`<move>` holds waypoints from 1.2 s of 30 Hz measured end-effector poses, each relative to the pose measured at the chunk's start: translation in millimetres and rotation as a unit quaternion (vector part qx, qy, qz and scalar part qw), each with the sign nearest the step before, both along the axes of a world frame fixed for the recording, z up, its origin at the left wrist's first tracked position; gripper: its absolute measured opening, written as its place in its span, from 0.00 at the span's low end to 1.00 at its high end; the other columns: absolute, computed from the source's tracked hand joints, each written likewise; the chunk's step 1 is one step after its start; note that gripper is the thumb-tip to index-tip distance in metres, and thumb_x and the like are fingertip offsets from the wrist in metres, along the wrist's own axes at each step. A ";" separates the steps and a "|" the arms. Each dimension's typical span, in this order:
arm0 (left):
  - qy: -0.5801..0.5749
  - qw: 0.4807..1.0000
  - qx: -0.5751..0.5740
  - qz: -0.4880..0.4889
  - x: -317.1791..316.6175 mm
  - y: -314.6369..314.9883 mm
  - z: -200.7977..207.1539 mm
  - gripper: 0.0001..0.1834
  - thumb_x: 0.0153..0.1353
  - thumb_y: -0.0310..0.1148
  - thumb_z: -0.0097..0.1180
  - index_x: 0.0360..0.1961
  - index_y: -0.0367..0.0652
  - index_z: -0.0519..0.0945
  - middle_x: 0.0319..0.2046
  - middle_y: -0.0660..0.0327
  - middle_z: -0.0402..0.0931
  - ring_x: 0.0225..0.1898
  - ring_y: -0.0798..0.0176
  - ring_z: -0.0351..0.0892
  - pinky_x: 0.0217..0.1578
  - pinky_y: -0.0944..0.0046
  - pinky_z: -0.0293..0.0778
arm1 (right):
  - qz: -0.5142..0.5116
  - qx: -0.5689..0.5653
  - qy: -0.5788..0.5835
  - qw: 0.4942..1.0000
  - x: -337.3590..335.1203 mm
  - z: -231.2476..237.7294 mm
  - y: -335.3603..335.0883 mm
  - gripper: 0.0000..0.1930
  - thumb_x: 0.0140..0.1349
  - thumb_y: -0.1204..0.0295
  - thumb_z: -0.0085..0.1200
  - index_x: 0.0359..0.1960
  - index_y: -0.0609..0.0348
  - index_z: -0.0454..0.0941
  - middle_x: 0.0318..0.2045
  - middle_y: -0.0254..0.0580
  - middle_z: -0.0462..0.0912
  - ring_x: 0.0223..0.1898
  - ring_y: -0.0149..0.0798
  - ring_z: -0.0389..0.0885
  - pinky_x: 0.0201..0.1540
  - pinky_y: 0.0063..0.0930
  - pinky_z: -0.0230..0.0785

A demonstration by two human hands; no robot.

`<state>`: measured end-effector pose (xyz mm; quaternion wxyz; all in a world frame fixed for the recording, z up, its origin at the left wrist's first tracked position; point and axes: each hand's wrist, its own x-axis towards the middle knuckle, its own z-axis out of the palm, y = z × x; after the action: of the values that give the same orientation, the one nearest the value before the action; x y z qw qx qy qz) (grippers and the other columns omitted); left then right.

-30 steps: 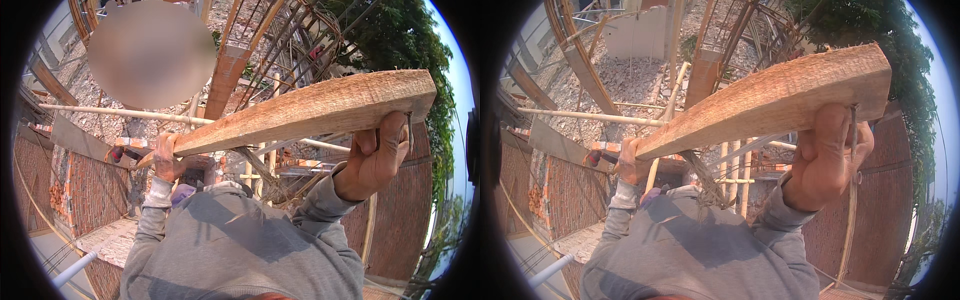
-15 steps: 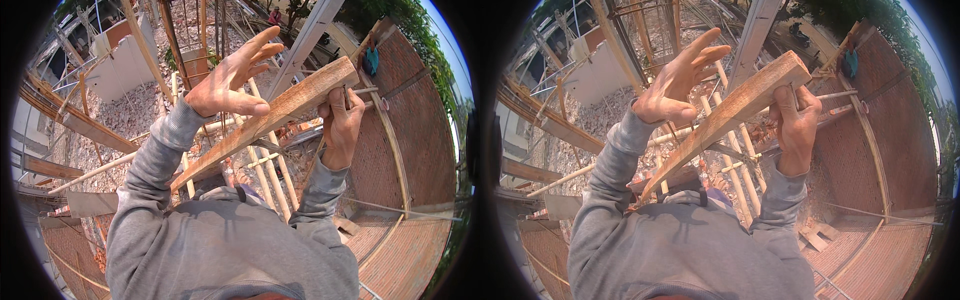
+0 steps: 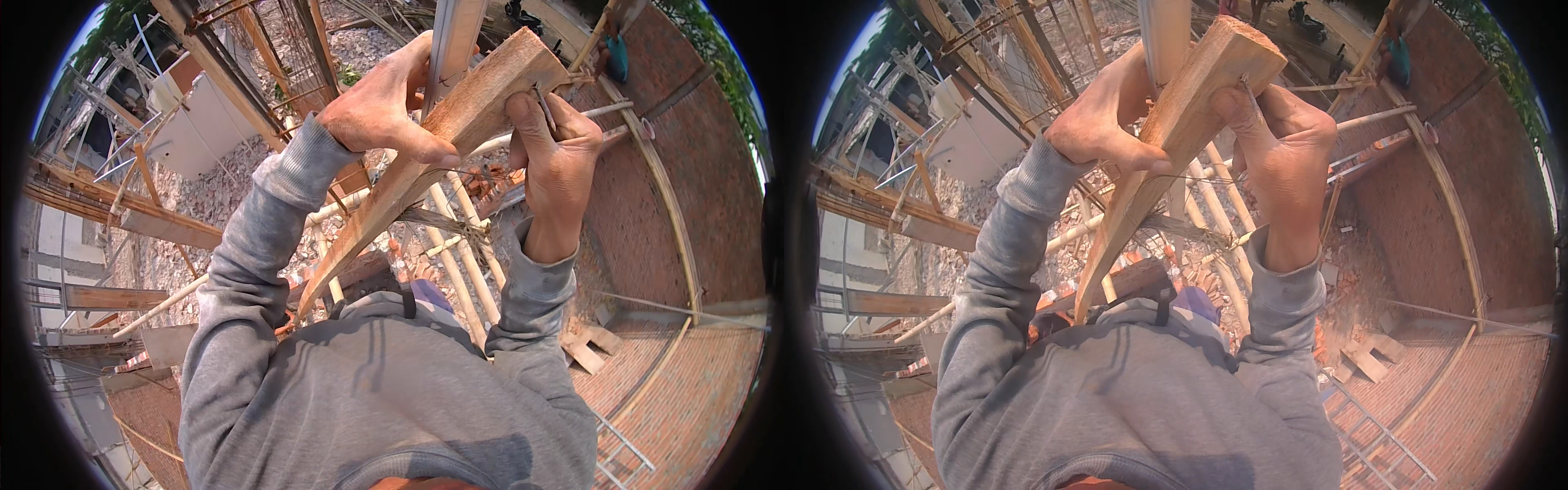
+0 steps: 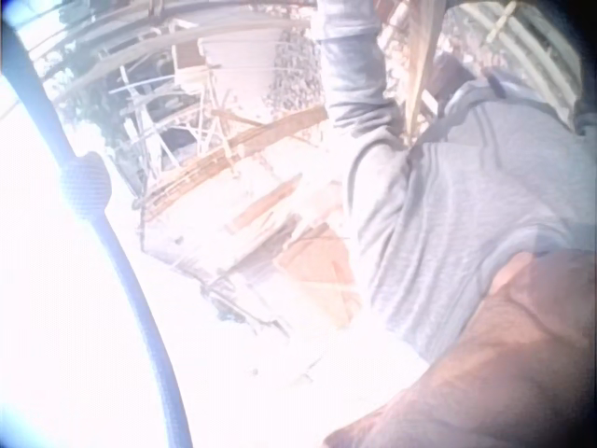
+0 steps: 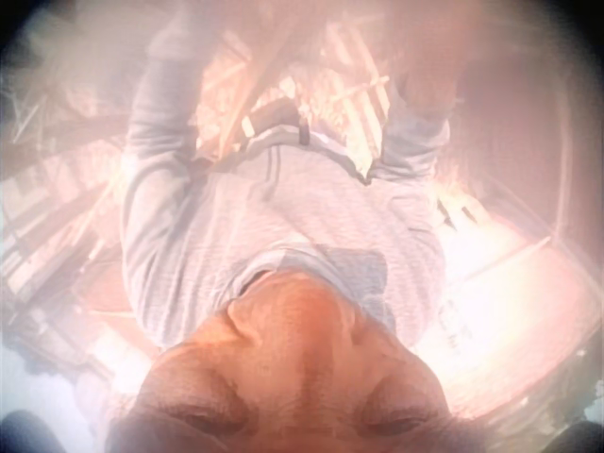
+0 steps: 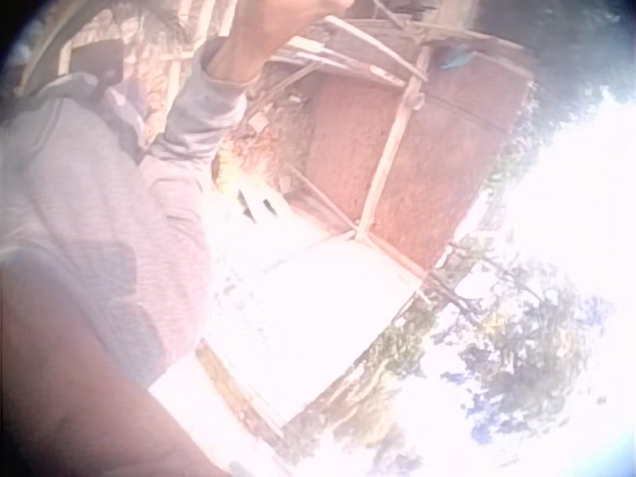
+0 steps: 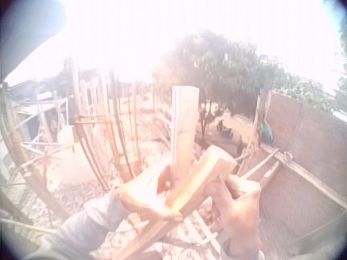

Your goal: The person is assembling a bamboo scaffolding structure. They tie bamboo poles together using wire, secure a wooden plank to the frame, and use pliers to tighten the connections.

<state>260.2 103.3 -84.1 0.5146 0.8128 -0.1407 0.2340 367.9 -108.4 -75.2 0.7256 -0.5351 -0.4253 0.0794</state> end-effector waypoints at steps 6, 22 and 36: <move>-0.015 0.995 0.037 0.095 4.9 -6.2 -0.9 0.47 0.43 0.45 0.75 0.63 0.33 0.72 0.47 0.51 0.80 0.47 0.55 0.84 0.50 0.56 0.82 | -0.028 -0.005 -0.024 0.999 18.2 -10.5 15.9 0.18 0.66 0.62 0.73 0.44 0.68 0.90 0.21 0.29 0.80 0.17 0.18 0.69 0.18 0.18 0.55; 0.003 0.983 0.034 0.180 7.8 -38.1 12.8 0.40 0.47 0.33 0.76 0.61 0.29 0.75 0.50 0.49 0.84 0.51 0.56 0.87 0.54 0.56 0.82 | -0.021 -0.259 -0.187 0.947 47.4 -38.6 -51.1 0.26 0.55 0.70 0.78 0.54 0.70 0.83 0.41 0.51 0.91 0.35 0.34 0.88 0.34 0.29 0.77; -0.010 0.982 0.031 0.186 8.2 -36.9 7.4 0.43 0.42 0.37 0.76 0.59 0.27 0.73 0.44 0.47 0.83 0.45 0.55 0.86 0.52 0.57 0.83 | -0.015 -0.227 -0.118 0.967 83.1 -19.5 -89.1 0.15 0.67 0.79 0.64 0.52 0.77 0.82 0.45 0.57 0.90 0.47 0.42 0.91 0.45 0.34 0.85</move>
<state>268.4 66.3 -76.7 0.4355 0.8379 0.0006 0.3291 451.0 -197.6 -94.7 0.5313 -0.6976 -0.4704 0.0990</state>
